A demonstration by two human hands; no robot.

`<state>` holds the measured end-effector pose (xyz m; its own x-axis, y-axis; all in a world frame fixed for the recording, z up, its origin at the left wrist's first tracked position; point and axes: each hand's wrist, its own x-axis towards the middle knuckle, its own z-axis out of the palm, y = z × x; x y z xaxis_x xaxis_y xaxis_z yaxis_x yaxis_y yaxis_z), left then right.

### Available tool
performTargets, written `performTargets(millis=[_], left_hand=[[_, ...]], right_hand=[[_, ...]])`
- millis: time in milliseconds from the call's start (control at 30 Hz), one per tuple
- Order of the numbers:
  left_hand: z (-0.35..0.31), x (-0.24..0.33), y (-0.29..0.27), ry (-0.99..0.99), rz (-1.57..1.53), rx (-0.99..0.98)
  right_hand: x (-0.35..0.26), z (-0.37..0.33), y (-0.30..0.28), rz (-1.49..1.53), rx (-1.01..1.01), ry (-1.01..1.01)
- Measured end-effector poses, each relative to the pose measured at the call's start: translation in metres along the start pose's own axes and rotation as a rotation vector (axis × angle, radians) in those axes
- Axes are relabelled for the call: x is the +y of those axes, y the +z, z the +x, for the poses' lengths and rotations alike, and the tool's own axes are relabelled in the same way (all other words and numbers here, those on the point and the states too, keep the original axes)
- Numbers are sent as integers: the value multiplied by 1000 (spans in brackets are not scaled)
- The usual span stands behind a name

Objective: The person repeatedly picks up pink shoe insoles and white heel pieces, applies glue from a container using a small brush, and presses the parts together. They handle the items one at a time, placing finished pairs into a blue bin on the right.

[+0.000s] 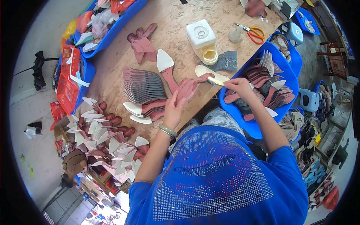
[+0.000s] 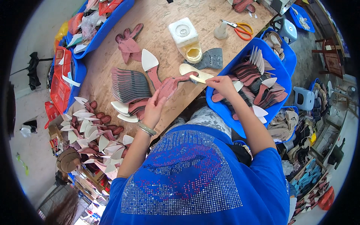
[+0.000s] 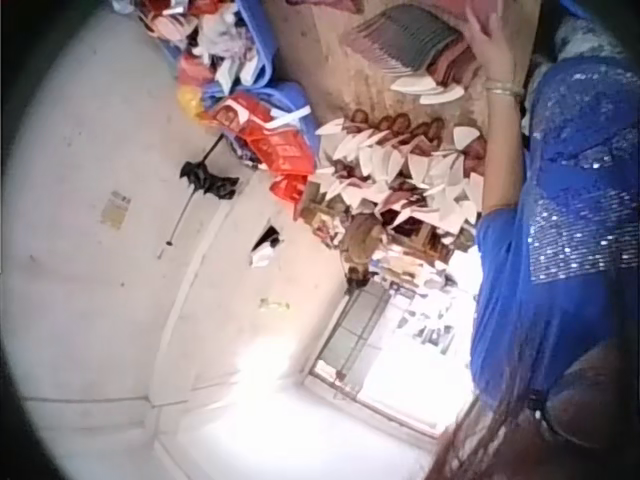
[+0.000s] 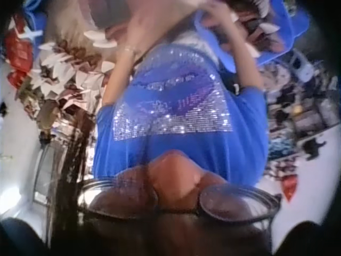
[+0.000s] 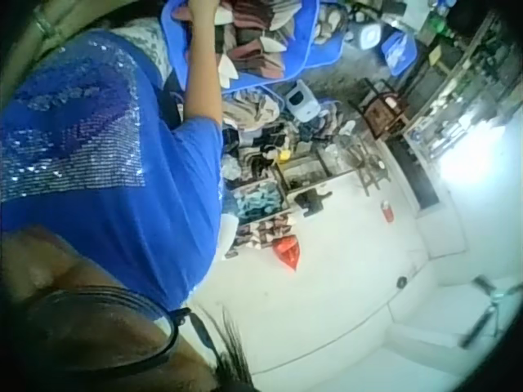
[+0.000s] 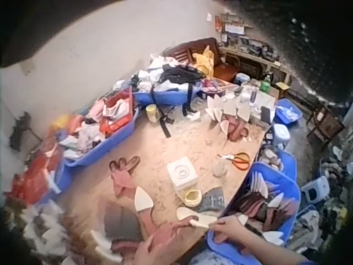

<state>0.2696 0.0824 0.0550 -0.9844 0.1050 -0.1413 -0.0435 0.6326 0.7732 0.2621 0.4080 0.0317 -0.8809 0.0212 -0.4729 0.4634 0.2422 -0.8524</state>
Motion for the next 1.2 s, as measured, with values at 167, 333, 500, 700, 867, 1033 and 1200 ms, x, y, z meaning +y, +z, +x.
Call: performTargets(millis=[167,333,500,700,867,1033,1200], left_hand=[[3,46,-11,-60,234,-246],[5,21,3,-226,161,-193],[11,32,3,-612,-252,-250],[11,37,0,-633,-568,-158],[12,38,0,-637,-606,-201],[14,42,-1,-662,-569,-210],[8,39,-6,-654,-552,-275]], right_hand=[[-37,29,-12,-397,296,-177],[-66,72,0,-906,291,-450],[-71,99,8,-1169,212,-461],[-72,85,1,-1129,232,-494],[-67,76,1,-1121,263,-490],[-75,60,-6,-1017,207,-326],[-54,8,-16,-549,177,-192]])
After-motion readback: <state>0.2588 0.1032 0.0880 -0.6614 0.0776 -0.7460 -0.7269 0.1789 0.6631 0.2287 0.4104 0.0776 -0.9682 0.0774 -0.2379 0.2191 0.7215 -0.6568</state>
